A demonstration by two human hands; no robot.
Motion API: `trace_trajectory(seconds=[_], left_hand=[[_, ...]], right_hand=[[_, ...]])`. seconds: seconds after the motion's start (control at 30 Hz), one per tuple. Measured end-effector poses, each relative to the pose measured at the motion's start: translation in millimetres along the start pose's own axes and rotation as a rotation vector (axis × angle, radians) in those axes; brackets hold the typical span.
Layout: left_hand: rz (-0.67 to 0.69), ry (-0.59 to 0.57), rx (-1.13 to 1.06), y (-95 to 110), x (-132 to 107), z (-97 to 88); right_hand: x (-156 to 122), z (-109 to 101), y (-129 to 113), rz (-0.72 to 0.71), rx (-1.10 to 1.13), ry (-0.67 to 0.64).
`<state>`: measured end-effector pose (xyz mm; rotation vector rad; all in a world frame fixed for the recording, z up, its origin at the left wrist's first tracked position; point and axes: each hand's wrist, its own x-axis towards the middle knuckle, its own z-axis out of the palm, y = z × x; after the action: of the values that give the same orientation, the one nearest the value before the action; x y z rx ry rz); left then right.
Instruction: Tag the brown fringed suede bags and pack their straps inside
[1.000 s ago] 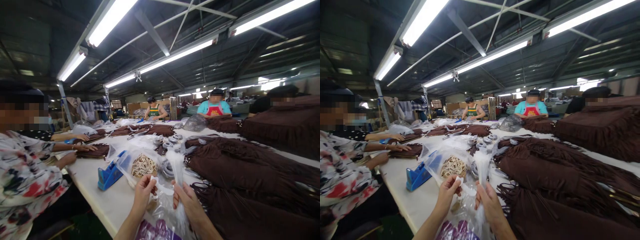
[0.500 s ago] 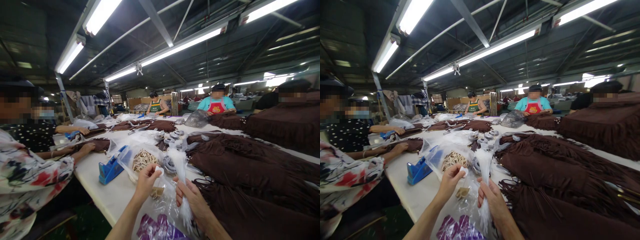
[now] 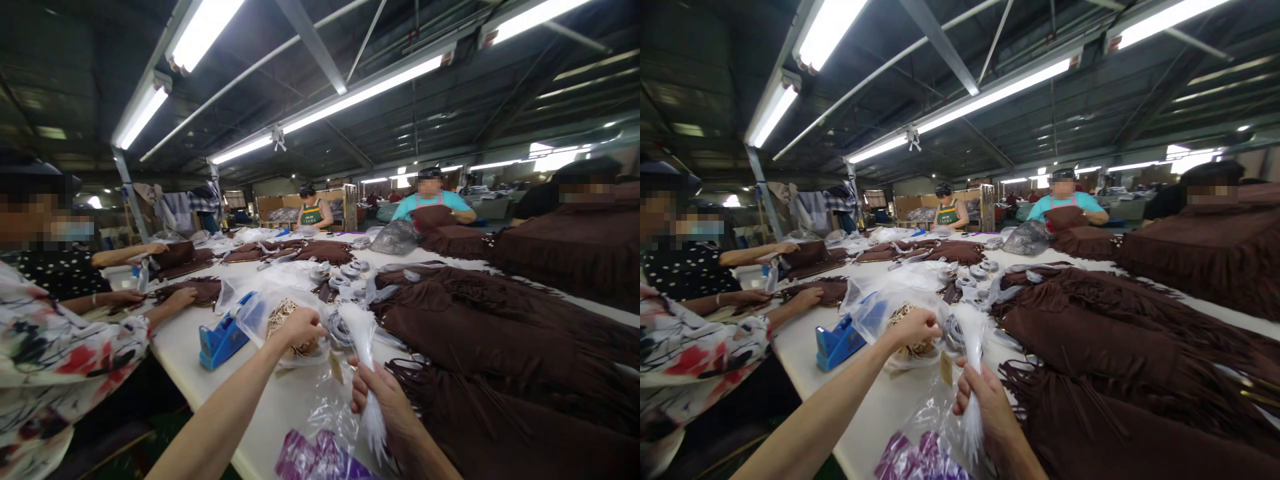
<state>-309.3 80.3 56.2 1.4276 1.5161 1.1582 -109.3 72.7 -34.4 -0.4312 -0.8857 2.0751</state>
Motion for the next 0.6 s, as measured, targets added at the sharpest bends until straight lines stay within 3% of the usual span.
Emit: trace_trajectory(seconds=[0.17,0.43,0.6], left_hand=[[0.005,-0.021,0.011,2.6,9.7,0.1],[0.013,0.1,-0.134,14.4,17.2,-13.0],[0.031,0.064,-0.26,21.4,10.6,0.0]], right_hand=[[3.0,-3.2,1.8,-0.016,0.021,0.001],[7.5,-7.8,1.0,-0.029,0.043,0.012],[8.8,-6.2,0.2,-0.072,0.038,0.027]])
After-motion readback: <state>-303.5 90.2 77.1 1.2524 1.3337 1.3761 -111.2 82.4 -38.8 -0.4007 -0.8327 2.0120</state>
